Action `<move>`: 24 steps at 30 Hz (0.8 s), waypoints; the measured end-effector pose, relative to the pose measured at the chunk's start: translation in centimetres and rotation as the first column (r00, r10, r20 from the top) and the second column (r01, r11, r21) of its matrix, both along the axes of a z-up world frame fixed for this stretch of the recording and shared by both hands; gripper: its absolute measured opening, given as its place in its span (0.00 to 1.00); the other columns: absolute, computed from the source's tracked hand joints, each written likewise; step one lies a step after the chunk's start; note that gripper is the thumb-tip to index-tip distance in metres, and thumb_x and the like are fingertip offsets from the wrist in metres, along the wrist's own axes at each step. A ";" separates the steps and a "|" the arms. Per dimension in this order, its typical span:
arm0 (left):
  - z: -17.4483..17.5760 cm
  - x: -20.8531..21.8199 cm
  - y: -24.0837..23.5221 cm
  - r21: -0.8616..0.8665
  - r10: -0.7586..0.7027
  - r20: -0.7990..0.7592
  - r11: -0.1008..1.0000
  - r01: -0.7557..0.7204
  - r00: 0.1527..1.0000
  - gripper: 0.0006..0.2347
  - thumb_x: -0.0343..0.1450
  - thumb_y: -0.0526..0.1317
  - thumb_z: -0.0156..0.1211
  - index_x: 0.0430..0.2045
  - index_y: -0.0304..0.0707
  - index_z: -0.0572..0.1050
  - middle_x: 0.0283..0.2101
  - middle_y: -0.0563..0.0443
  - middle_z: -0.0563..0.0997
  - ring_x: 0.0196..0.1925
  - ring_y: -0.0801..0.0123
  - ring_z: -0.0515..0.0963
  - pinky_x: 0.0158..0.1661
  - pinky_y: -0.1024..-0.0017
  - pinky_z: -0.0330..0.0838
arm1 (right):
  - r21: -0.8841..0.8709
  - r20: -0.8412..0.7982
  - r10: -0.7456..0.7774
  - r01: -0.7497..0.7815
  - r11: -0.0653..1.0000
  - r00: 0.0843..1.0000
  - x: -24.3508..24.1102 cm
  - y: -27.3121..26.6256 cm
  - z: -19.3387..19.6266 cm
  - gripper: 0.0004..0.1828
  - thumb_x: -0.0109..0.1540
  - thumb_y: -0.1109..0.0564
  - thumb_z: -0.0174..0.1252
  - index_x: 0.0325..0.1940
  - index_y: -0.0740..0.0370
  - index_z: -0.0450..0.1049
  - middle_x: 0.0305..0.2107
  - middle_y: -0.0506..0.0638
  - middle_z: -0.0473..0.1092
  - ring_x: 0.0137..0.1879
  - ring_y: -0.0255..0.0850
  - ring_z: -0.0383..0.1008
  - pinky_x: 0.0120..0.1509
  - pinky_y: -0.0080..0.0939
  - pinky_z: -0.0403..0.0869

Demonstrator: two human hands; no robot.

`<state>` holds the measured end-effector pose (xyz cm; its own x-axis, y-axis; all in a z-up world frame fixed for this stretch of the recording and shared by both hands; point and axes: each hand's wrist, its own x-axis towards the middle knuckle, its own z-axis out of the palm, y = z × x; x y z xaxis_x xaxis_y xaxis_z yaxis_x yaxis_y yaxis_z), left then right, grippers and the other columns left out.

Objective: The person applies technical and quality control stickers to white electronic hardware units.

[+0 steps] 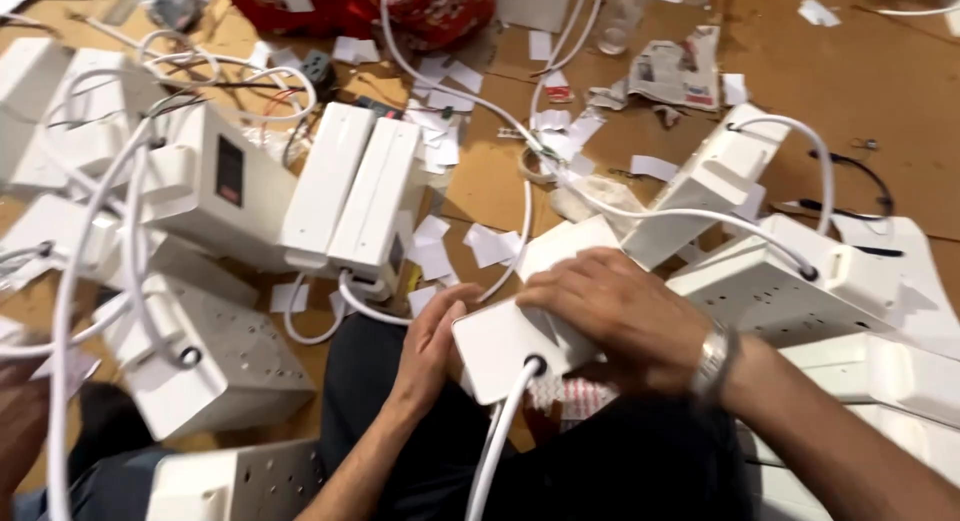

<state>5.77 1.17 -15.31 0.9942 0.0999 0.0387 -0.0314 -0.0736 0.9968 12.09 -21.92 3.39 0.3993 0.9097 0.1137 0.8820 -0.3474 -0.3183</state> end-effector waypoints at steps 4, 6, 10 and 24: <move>1.2 -0.1 0.4 -0.317 -0.054 -0.038 0.947 0.039 0.998 0.19 0.78 0.49 0.43 0.53 0.35 0.77 0.49 0.49 0.82 0.55 0.70 0.80 0.54 0.75 0.73 | -0.201 0.017 0.037 -0.033 0.979 0.999 2.6 3.5 -2.8 0.49 0.39 0.57 0.73 0.64 0.55 0.65 0.58 0.50 0.69 0.64 0.48 0.66 0.68 0.55 0.61; 1.1 0.5 -0.2 -0.104 0.035 0.045 0.994 -0.030 0.998 0.16 0.78 0.45 0.51 0.48 0.31 0.79 0.48 0.45 0.84 0.51 0.67 0.80 0.54 0.72 0.72 | -0.304 0.068 0.096 -0.071 0.950 0.993 3.6 4.5 -4.7 0.46 0.39 0.61 0.70 0.61 0.56 0.65 0.56 0.49 0.69 0.65 0.48 0.65 0.68 0.55 0.62; 3.2 1.0 0.7 0.175 0.165 -0.021 0.972 -0.159 0.986 0.15 0.74 0.46 0.55 0.45 0.33 0.79 0.44 0.44 0.85 0.49 0.67 0.83 0.51 0.72 0.74 | -0.219 0.121 0.178 -0.148 0.964 0.977 4.7 6.1 -6.8 0.41 0.41 0.66 0.66 0.59 0.58 0.66 0.54 0.50 0.70 0.66 0.49 0.65 0.68 0.54 0.63; 7.2 3.7 -0.8 0.694 -0.011 0.112 0.716 -0.070 0.994 0.27 0.72 0.59 0.52 0.58 0.40 0.70 0.41 0.37 0.83 0.42 0.46 0.84 0.41 0.53 0.77 | 0.438 -0.059 -0.314 0.307 0.845 0.948 1.3 4.0 -12.2 0.45 0.42 0.64 0.73 0.63 0.63 0.66 0.63 0.58 0.66 0.71 0.56 0.65 0.74 0.50 0.66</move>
